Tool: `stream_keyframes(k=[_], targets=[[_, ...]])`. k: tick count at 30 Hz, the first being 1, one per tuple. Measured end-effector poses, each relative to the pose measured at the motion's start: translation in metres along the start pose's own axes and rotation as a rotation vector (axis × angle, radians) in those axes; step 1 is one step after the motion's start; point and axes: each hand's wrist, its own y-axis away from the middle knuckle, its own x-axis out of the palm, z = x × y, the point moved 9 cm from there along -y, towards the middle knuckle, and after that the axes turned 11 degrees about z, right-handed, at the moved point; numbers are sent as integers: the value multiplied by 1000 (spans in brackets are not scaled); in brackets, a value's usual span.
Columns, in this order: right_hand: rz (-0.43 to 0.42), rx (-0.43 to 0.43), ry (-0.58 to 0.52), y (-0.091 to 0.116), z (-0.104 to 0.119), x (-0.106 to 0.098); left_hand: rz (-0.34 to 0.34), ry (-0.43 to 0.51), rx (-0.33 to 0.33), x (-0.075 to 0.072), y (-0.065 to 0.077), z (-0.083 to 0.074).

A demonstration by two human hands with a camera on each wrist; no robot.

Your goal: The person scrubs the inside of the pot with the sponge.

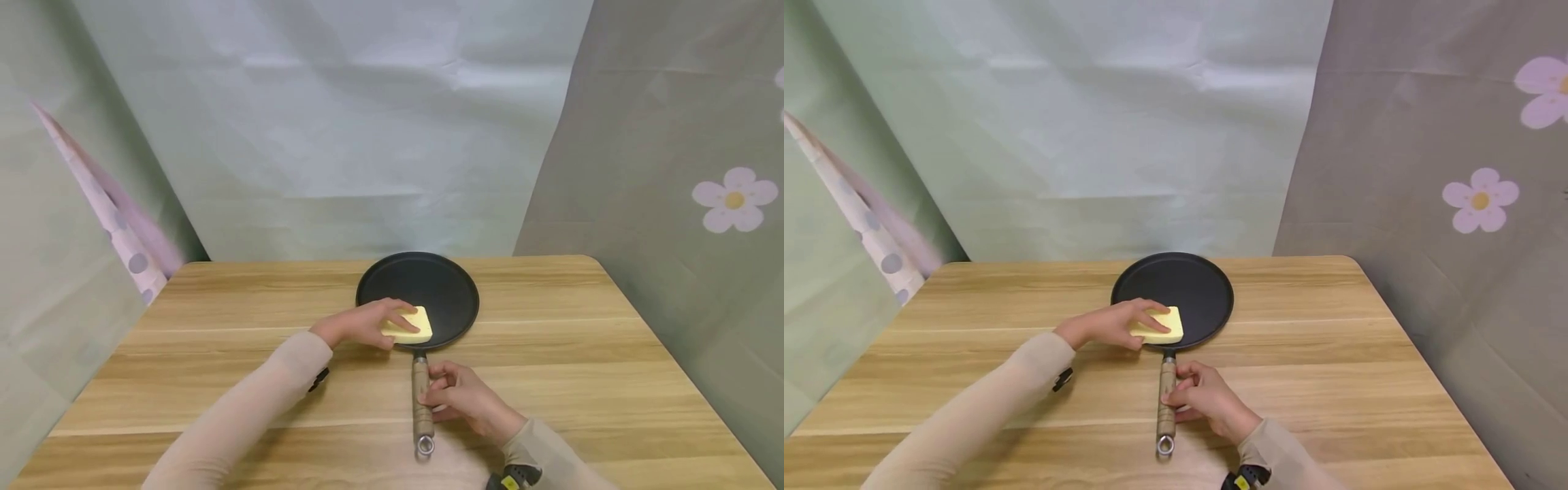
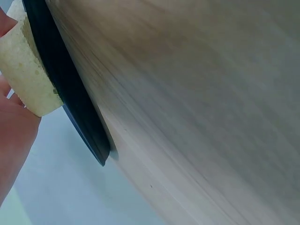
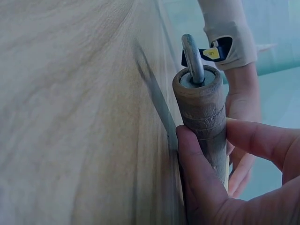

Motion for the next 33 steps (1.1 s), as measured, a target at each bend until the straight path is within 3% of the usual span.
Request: stream_keyframes(k=[33], targets=[[13, -14, -12, 2, 2, 1, -8, 4, 49, 8, -34, -13]])
